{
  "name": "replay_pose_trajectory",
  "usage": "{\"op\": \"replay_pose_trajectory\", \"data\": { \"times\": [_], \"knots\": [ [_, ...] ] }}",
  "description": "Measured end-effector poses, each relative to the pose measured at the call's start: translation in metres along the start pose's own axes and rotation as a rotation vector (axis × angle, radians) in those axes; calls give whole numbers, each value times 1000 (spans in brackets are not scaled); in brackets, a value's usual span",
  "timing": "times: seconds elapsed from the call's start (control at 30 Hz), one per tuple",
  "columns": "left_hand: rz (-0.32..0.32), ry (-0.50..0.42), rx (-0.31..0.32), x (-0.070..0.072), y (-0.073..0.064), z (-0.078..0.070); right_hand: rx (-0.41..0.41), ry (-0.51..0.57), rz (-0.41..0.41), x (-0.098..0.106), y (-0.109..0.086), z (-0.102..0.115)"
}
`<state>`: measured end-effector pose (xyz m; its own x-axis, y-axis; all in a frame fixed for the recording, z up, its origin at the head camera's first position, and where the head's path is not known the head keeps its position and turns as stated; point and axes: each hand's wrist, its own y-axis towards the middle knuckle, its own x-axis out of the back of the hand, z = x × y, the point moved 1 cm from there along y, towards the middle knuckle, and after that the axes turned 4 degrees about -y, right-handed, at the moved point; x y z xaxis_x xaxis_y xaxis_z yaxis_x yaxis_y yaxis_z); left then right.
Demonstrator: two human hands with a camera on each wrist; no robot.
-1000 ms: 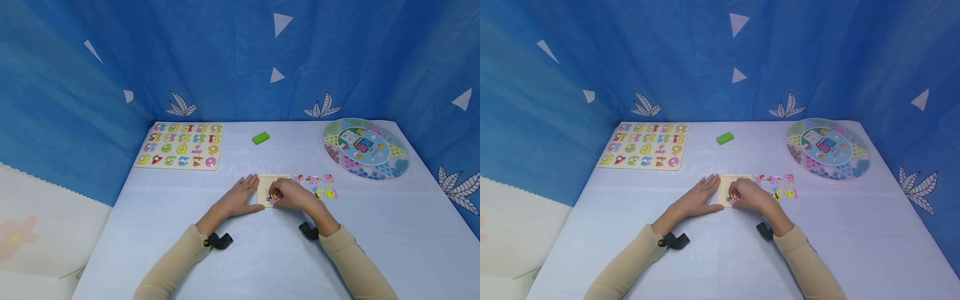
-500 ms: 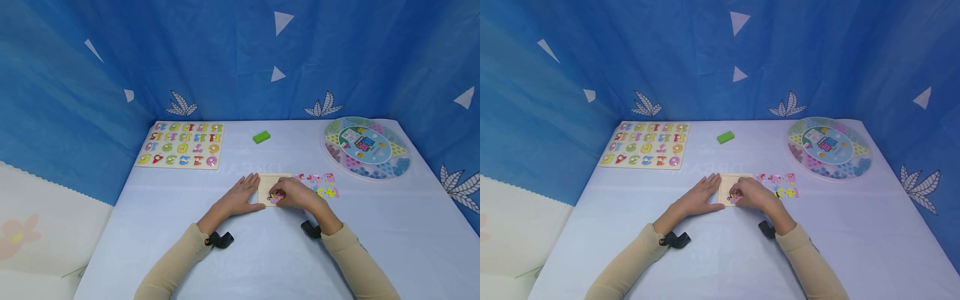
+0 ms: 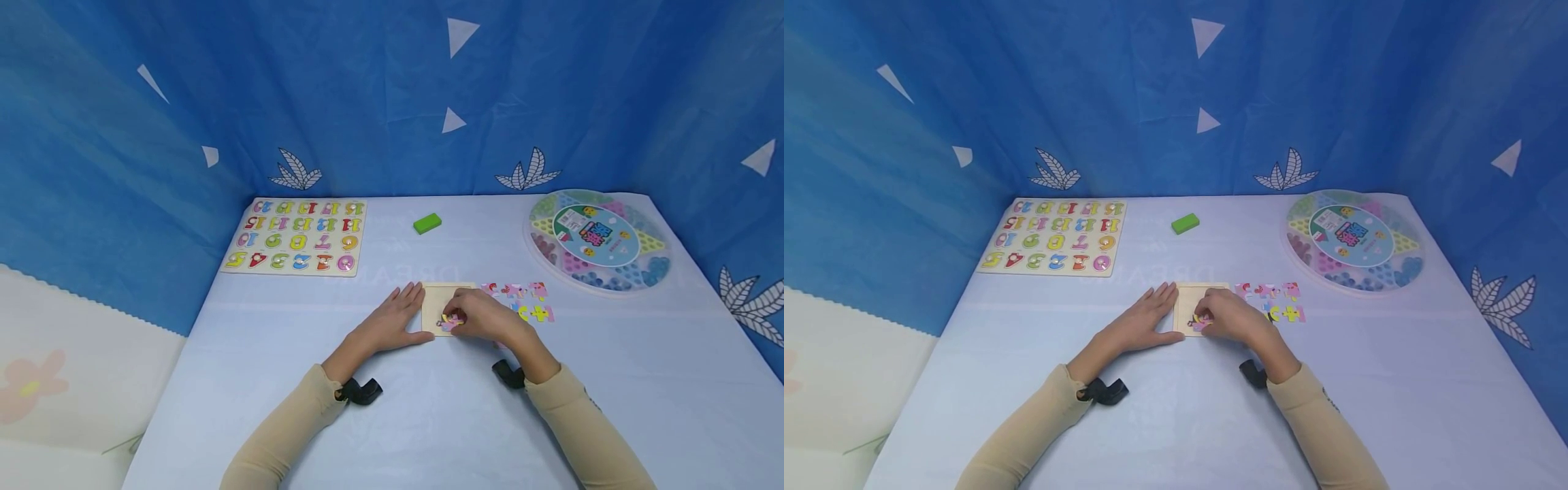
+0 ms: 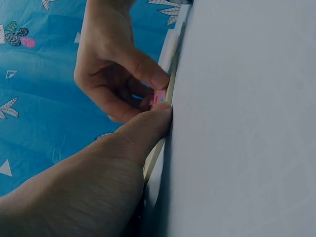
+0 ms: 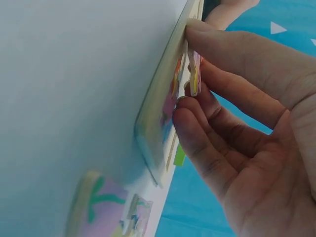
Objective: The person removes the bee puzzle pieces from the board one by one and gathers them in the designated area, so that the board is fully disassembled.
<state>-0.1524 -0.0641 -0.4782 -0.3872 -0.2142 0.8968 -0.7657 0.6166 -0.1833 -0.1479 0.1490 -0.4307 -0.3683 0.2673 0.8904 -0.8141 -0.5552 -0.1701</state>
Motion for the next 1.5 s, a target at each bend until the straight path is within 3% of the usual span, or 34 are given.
{"op": "replay_pose_trajectory", "data": {
  "times": [0.37,1.5],
  "knots": [
    [1,1,5,0,0,-1,-31,10,24,2,-2,0],
    [-1,18,-1,2,0,-2,51,-89,13,5,-4,2]
  ]
}}
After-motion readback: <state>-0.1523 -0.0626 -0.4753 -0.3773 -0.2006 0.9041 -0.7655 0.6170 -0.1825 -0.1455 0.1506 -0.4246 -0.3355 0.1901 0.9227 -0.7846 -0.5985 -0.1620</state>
